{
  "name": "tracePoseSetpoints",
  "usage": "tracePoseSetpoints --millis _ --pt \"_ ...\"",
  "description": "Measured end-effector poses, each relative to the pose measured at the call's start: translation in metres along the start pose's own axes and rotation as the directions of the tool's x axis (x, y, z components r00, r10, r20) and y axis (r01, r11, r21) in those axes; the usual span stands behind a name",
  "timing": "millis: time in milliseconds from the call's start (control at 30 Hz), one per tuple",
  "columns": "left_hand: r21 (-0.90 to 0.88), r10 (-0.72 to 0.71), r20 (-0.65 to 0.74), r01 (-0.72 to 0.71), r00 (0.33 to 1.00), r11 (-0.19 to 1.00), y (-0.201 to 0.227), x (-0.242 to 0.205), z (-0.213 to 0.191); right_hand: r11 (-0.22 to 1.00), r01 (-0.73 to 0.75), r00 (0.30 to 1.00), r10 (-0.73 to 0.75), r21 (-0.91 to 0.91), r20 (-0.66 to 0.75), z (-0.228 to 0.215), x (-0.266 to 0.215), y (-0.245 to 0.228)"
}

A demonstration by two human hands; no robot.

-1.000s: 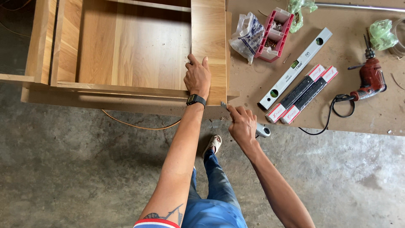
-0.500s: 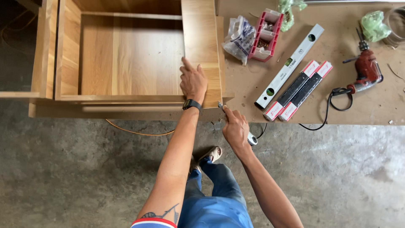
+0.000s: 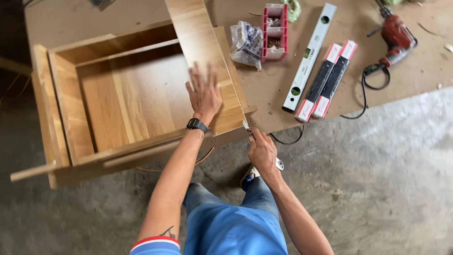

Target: The person uses a utility knife to trim the edges of a wooden panel attached to a wooden box.

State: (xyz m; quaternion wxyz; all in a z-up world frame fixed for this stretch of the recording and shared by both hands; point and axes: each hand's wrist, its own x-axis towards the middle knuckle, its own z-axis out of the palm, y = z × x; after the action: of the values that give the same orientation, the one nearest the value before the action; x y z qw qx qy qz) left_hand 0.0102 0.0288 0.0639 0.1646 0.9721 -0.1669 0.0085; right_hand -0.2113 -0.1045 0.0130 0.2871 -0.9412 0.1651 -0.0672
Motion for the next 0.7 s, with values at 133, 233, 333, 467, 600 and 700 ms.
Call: tracePoseSetpoints --millis 133,233,333,467,600,700 --pt "0.007 0.469 0.074 -0.471 0.88 0.882 -0.019 0.012 0.034 0.991 -0.087 0.991 0.075 -0.106 -0.113 0.02 -0.013 -0.019" --pt "-0.021 0.613 0.169 -0.619 0.772 0.785 -0.021 0.023 0.041 0.94 -0.259 0.959 0.222 -0.221 -0.179 0.025 -0.008 -0.039" --pt "-0.09 0.604 0.203 -0.599 0.771 0.795 -0.022 0.023 0.039 0.908 -0.355 0.918 0.293 -0.223 -0.267 0.031 -0.008 -0.058" --pt "-0.13 0.612 0.219 -0.599 0.76 0.79 -0.024 0.027 0.04 0.827 -0.506 0.849 0.428 -0.245 -0.31 0.031 0.0 -0.086" --pt "-0.163 0.597 0.214 -0.575 0.773 0.802 -0.02 0.028 0.042 0.808 -0.545 0.822 0.463 -0.224 -0.331 0.037 0.003 -0.078" --pt "-0.175 0.608 0.185 -0.583 0.772 0.794 -0.02 0.025 0.038 0.791 -0.571 0.805 0.485 -0.222 -0.343 0.045 -0.001 -0.082"
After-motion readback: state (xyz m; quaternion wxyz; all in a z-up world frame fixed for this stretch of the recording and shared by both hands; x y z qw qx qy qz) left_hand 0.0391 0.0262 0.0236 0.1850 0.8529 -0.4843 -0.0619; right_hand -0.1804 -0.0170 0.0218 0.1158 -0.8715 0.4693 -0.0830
